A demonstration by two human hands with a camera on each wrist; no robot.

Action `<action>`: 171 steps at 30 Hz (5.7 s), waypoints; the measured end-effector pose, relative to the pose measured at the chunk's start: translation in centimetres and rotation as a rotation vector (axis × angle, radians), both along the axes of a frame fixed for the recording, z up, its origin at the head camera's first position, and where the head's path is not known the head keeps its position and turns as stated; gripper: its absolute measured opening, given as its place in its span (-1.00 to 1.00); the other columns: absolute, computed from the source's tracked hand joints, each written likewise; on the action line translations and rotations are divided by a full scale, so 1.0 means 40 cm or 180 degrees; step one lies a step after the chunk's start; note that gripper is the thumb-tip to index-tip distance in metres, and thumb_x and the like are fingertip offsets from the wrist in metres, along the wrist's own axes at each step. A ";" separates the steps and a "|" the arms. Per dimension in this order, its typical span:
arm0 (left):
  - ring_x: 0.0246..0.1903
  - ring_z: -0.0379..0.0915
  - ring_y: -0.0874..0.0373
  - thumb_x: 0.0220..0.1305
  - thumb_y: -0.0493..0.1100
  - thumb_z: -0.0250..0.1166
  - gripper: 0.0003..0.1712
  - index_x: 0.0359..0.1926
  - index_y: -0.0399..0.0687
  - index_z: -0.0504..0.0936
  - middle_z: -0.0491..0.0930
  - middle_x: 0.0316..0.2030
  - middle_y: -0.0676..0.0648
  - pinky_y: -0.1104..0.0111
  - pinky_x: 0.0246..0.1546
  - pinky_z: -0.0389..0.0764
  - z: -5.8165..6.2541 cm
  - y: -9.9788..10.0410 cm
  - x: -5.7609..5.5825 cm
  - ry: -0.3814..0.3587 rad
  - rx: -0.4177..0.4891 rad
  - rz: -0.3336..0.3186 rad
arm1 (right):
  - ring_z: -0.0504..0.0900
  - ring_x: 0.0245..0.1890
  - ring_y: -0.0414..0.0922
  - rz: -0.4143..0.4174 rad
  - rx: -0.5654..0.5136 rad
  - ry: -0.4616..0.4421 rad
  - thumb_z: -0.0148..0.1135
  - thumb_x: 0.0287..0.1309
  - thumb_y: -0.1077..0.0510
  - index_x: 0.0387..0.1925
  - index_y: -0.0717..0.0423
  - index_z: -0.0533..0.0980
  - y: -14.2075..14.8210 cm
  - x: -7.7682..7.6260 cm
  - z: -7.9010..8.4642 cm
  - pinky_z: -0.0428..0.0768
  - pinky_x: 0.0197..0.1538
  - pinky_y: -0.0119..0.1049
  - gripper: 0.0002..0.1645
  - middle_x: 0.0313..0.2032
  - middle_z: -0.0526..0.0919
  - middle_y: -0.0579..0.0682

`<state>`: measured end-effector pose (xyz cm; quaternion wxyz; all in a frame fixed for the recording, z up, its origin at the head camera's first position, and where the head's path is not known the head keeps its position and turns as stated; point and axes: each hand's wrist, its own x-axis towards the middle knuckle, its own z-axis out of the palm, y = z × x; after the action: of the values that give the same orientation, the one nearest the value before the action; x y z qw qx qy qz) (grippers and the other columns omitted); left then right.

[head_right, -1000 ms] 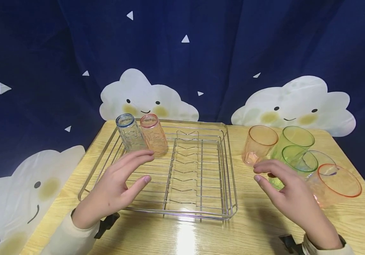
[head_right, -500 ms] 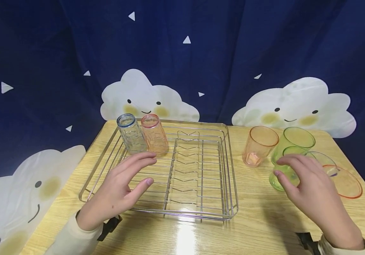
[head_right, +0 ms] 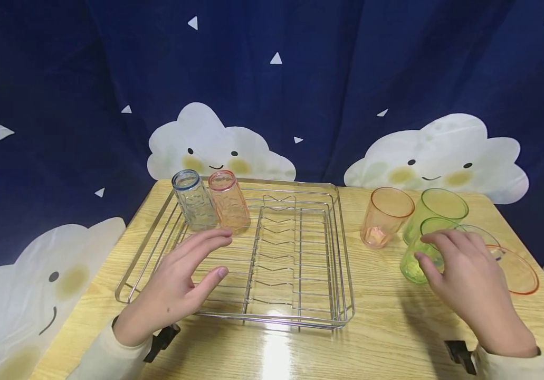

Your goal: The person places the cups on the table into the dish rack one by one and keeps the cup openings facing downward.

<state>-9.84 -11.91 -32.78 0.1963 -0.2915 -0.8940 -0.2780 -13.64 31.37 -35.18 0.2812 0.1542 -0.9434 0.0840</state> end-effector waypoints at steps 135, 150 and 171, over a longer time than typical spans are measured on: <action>0.20 0.27 0.31 0.18 -0.02 0.18 -0.57 0.10 0.12 0.46 0.35 0.19 0.19 0.31 0.19 0.40 -0.045 0.032 0.009 -0.0122 -0.0176 -0.0004 | 0.28 -0.16 -0.79 0.0395 -0.1335 0.0878 0.21 0.11 0.12 -0.36 0.50 0.57 -0.063 0.107 0.088 0.16 -0.05 -0.81 -0.60 -0.19 0.34 -0.74; 0.21 0.27 0.29 0.18 0.03 0.17 -0.56 0.10 0.14 0.46 0.35 0.19 0.17 0.28 0.17 0.42 -0.048 0.043 0.001 -0.0130 -0.0277 -0.0008 | 0.43 -0.13 -0.64 0.0702 -0.1727 0.1134 0.22 0.10 0.17 -0.35 0.58 0.54 -0.091 0.115 0.096 0.27 0.00 -0.72 -0.59 -0.17 0.48 -0.62; 0.22 0.25 0.30 0.20 0.02 0.16 -0.55 0.13 0.14 0.44 0.35 0.20 0.17 0.31 0.22 0.37 -0.047 0.046 0.001 -0.0177 -0.0256 -0.0029 | 0.59 -0.31 -0.29 0.1843 -0.2120 0.1594 0.34 -0.06 0.27 -0.44 0.45 0.60 -0.218 0.111 0.085 0.43 -0.08 -0.57 -0.77 -0.45 0.71 0.08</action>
<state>-9.78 -10.05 -34.66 0.1583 -0.2954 -0.9082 -0.2507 -9.19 22.64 -31.76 0.4979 0.3268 -0.6877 0.4153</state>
